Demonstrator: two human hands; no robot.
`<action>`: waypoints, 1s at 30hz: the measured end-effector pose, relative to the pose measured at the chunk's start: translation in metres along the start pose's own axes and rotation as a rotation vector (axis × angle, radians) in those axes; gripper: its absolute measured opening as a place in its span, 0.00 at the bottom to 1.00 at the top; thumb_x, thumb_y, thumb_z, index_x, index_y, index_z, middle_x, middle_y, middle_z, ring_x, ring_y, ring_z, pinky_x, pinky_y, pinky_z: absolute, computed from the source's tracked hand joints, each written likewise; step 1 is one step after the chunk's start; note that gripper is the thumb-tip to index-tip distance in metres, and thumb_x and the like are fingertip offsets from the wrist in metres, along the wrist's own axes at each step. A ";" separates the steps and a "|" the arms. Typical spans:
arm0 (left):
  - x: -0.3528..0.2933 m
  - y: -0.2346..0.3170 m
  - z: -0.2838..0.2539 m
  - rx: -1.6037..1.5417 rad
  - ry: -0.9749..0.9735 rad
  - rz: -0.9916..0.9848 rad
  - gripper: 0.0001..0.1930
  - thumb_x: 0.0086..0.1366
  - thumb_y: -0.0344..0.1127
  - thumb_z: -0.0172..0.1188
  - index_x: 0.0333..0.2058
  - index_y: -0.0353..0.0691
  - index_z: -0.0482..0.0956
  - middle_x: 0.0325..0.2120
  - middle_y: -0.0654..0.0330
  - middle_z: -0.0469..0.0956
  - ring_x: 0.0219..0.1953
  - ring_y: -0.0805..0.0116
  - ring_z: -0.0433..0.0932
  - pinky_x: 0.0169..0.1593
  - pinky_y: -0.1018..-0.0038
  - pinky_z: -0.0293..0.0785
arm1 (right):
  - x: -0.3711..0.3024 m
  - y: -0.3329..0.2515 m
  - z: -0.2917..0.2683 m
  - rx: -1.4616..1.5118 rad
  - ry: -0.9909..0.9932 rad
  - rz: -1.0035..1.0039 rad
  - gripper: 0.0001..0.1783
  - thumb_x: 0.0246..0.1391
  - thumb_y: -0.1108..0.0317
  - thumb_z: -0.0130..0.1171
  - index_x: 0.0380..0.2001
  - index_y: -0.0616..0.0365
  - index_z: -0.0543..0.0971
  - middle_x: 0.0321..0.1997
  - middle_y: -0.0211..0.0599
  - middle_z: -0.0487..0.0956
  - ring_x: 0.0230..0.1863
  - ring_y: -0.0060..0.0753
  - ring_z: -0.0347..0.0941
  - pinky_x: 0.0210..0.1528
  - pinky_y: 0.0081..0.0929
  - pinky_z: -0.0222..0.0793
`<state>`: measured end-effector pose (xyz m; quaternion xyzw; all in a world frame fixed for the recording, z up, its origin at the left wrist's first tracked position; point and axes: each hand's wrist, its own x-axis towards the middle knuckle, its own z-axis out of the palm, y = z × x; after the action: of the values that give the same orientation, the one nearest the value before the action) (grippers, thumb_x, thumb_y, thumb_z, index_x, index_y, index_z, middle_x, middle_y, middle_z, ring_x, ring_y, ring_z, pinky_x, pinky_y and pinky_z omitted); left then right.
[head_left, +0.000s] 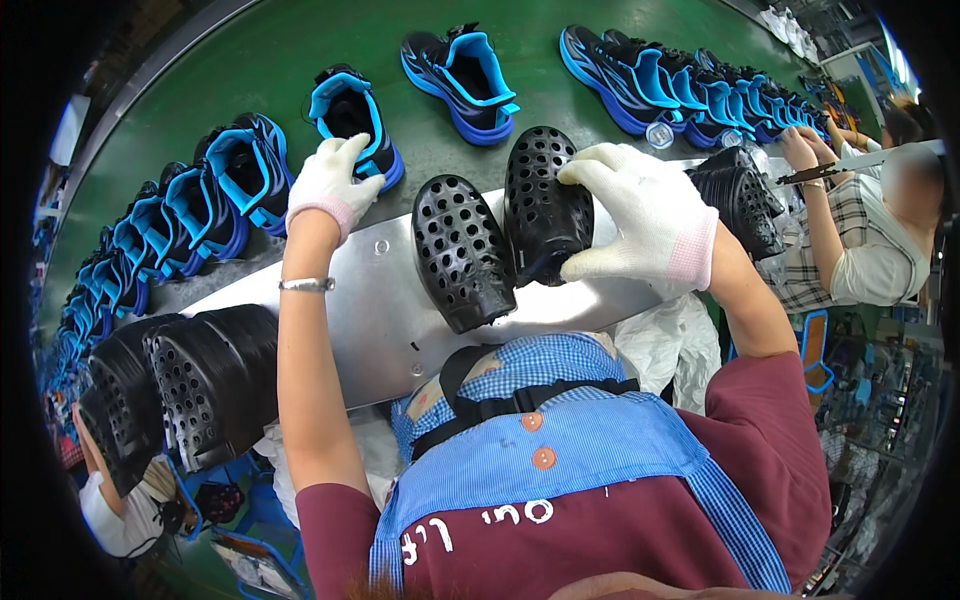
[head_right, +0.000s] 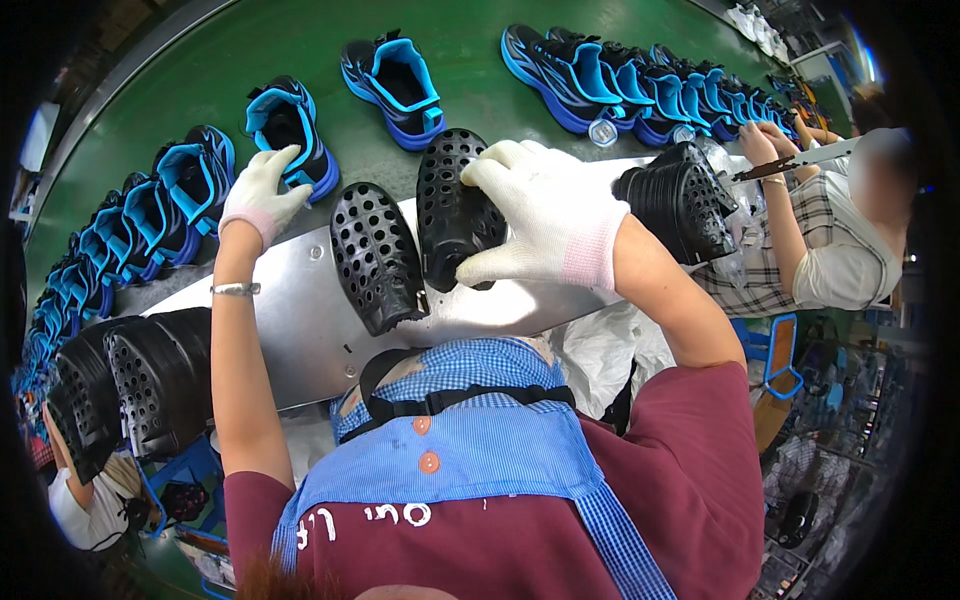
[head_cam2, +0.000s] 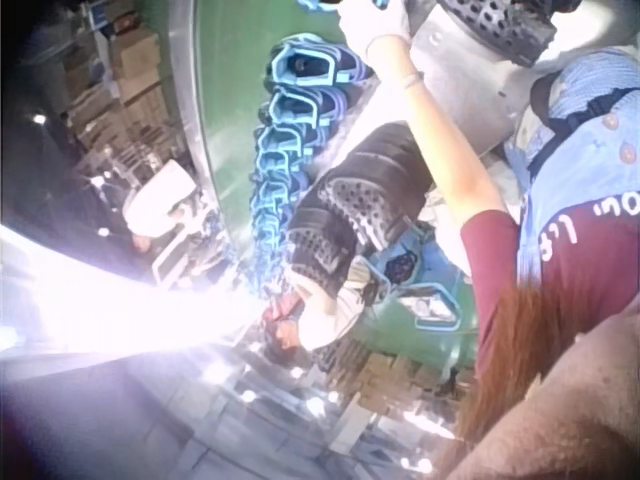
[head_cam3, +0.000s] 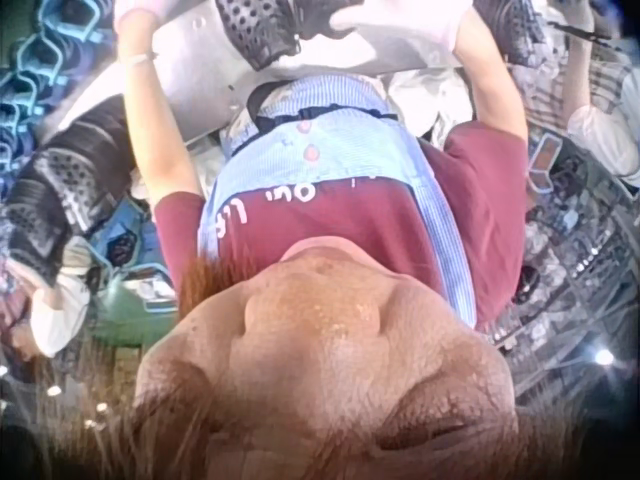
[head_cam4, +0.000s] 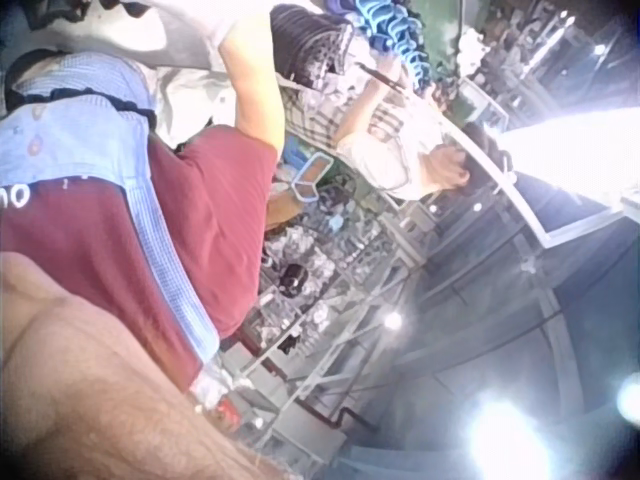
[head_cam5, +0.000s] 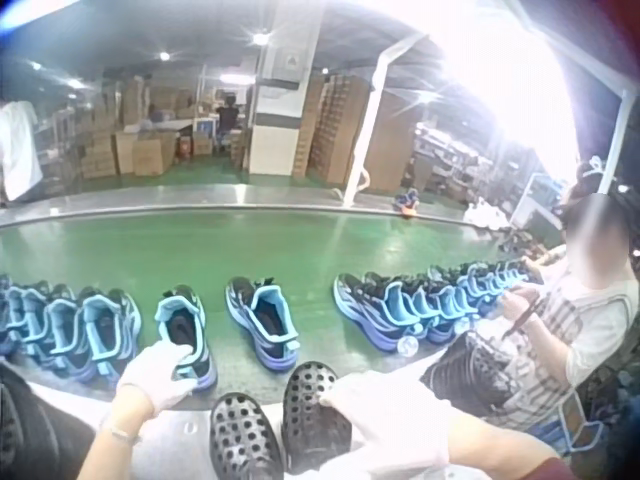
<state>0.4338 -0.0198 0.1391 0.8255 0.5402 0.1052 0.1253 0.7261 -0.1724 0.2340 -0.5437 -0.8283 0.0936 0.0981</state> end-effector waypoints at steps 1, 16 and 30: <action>-0.005 0.002 -0.003 0.004 0.006 -0.003 0.28 0.57 0.43 0.63 0.55 0.40 0.75 0.52 0.47 0.74 0.51 0.49 0.75 0.56 0.63 0.72 | 0.000 -0.001 0.001 0.000 0.004 -0.006 0.39 0.34 0.47 0.72 0.46 0.64 0.76 0.44 0.49 0.75 0.47 0.51 0.72 0.51 0.40 0.71; -0.030 0.093 -0.037 -1.787 -0.457 0.168 0.27 0.71 0.54 0.51 0.56 0.36 0.70 0.49 0.55 0.76 0.48 0.70 0.77 0.52 0.72 0.75 | 0.006 -0.033 -0.045 0.237 0.233 -0.201 0.44 0.26 0.53 0.78 0.49 0.62 0.74 0.49 0.45 0.75 0.50 0.47 0.75 0.51 0.35 0.72; -0.007 0.096 -0.034 -1.882 -0.092 0.204 0.22 0.69 0.35 0.57 0.58 0.38 0.65 0.48 0.54 0.76 0.51 0.63 0.77 0.56 0.66 0.75 | 0.061 0.002 -0.017 0.227 0.212 -0.065 0.26 0.52 0.48 0.62 0.41 0.62 0.77 0.34 0.50 0.77 0.39 0.52 0.76 0.42 0.42 0.72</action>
<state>0.5037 -0.0597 0.2014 0.4323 0.1533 0.4755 0.7507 0.7088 -0.1149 0.2538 -0.5087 -0.8145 0.1255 0.2491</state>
